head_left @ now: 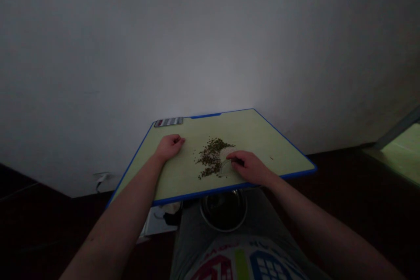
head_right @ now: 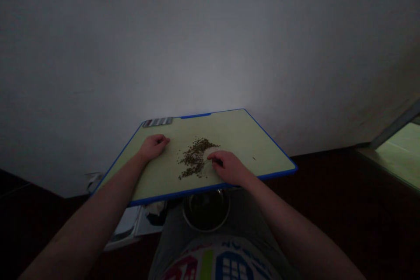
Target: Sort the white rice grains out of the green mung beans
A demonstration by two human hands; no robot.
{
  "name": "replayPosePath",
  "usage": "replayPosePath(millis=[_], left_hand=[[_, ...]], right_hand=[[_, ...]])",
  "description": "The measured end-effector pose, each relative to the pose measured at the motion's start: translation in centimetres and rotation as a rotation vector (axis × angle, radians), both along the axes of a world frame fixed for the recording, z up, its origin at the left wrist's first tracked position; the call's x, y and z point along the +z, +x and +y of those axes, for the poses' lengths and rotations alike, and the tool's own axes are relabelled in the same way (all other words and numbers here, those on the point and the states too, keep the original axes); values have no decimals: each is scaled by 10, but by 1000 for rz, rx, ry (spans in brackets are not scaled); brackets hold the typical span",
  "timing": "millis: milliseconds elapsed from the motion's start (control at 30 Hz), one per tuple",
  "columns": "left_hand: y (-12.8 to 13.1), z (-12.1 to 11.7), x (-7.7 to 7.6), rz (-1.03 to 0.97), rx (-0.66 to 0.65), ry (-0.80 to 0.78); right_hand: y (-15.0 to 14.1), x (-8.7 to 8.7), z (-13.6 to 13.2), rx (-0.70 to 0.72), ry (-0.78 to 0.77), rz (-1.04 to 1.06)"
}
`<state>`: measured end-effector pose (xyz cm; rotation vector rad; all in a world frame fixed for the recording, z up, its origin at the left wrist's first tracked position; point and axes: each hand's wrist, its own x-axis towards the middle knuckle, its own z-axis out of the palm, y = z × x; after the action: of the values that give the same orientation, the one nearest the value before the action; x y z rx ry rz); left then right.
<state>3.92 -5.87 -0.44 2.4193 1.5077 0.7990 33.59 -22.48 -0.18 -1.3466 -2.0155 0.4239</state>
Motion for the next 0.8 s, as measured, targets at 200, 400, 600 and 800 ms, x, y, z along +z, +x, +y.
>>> replayPosePath(millis=[200, 400, 600, 800], left_hand=[[-1, -4, 3, -15, 21, -21], [-2, -3, 1, -49, 32, -1], [-4, 0, -1, -127, 123, -13], [-6, 5, -1, -230, 232, -44]], right_hand=[[3, 0, -3, 28, 9, 13], [6, 1, -8, 7, 0, 47], [11, -1, -8, -38, -26, 38], [16, -1, -11, 42, -22, 46]])
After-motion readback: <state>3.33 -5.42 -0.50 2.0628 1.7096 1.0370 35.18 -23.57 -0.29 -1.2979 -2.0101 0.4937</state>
